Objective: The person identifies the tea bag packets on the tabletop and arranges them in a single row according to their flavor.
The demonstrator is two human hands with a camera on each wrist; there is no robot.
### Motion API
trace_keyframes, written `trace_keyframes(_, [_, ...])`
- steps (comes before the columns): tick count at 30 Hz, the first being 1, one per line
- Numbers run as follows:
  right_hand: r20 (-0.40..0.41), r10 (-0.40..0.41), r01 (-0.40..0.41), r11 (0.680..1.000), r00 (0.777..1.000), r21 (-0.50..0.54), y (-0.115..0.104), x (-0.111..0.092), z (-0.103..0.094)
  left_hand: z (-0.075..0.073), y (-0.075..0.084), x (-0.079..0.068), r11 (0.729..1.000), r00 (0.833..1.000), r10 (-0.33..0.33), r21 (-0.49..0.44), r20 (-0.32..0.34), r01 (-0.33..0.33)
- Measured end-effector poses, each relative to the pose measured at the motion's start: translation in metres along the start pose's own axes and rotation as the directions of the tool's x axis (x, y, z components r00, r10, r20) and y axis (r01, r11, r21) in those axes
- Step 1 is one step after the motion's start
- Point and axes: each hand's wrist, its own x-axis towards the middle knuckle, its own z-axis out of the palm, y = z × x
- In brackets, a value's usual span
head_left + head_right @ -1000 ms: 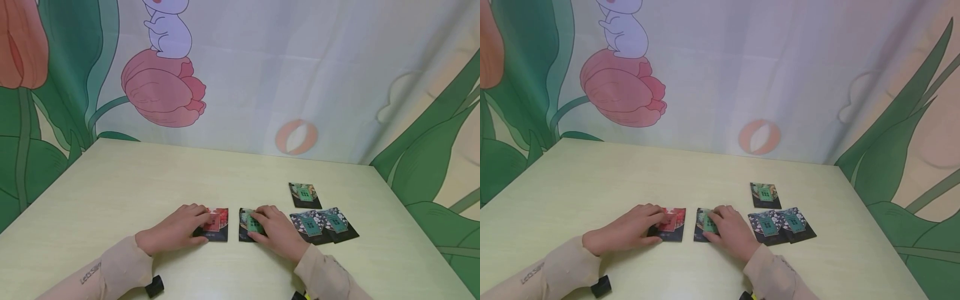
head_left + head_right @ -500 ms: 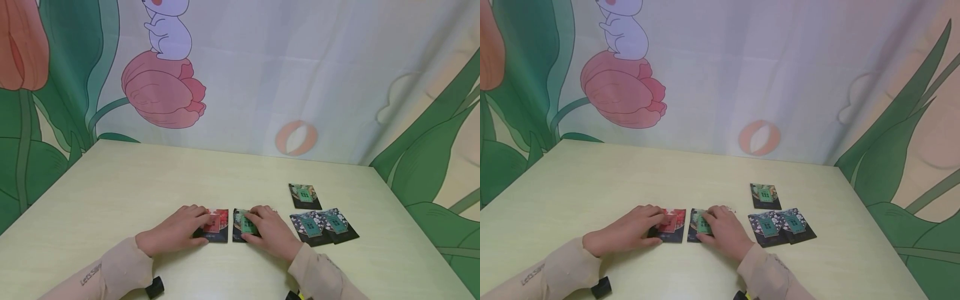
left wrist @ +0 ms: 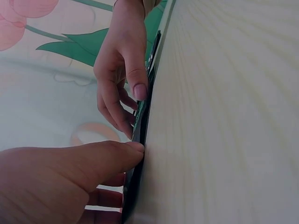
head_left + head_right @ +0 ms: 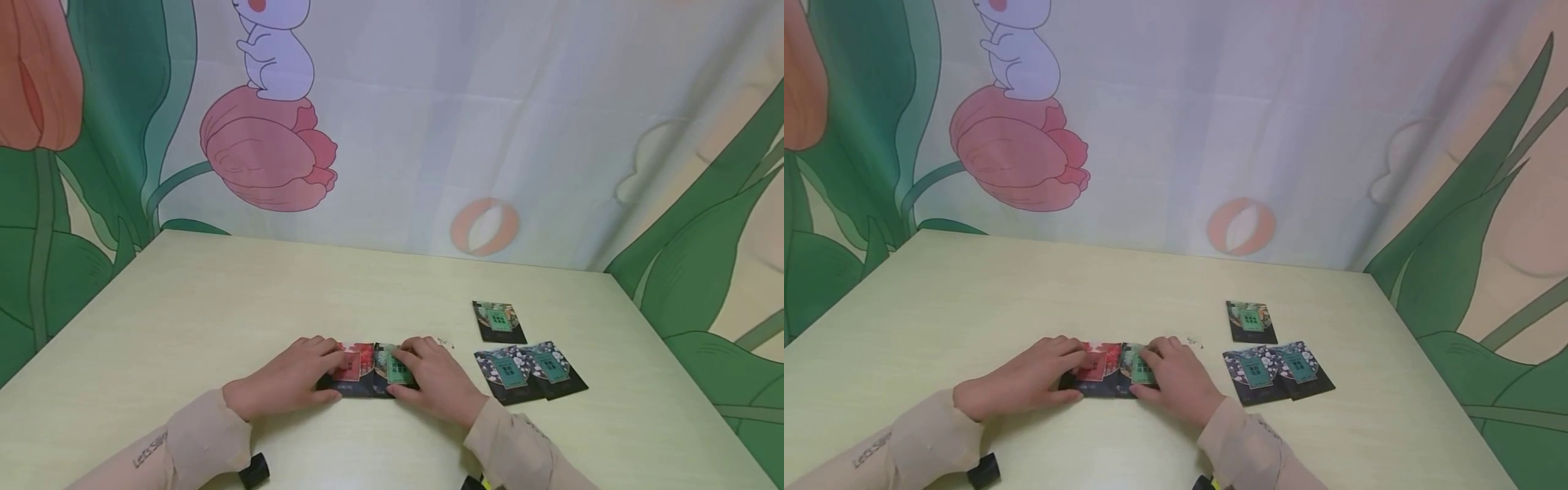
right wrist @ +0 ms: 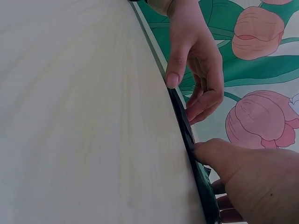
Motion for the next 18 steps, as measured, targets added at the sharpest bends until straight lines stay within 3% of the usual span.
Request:
trace_keyframes(8, [0.008,-0.015,0.015,1.000,1.000,0.000,0.000,0.000,-0.003,0.002,0.000,0.001,1.000,1.000,-0.006,0.009,0.009,0.006])
trace_keyframes(18, [-0.017,-0.008,0.007,1.000,1.000,-0.009,0.009,-0.001,-0.026,0.002,0.001,0.001,1.000,1.000,-0.003,0.020,-0.010,0.003])
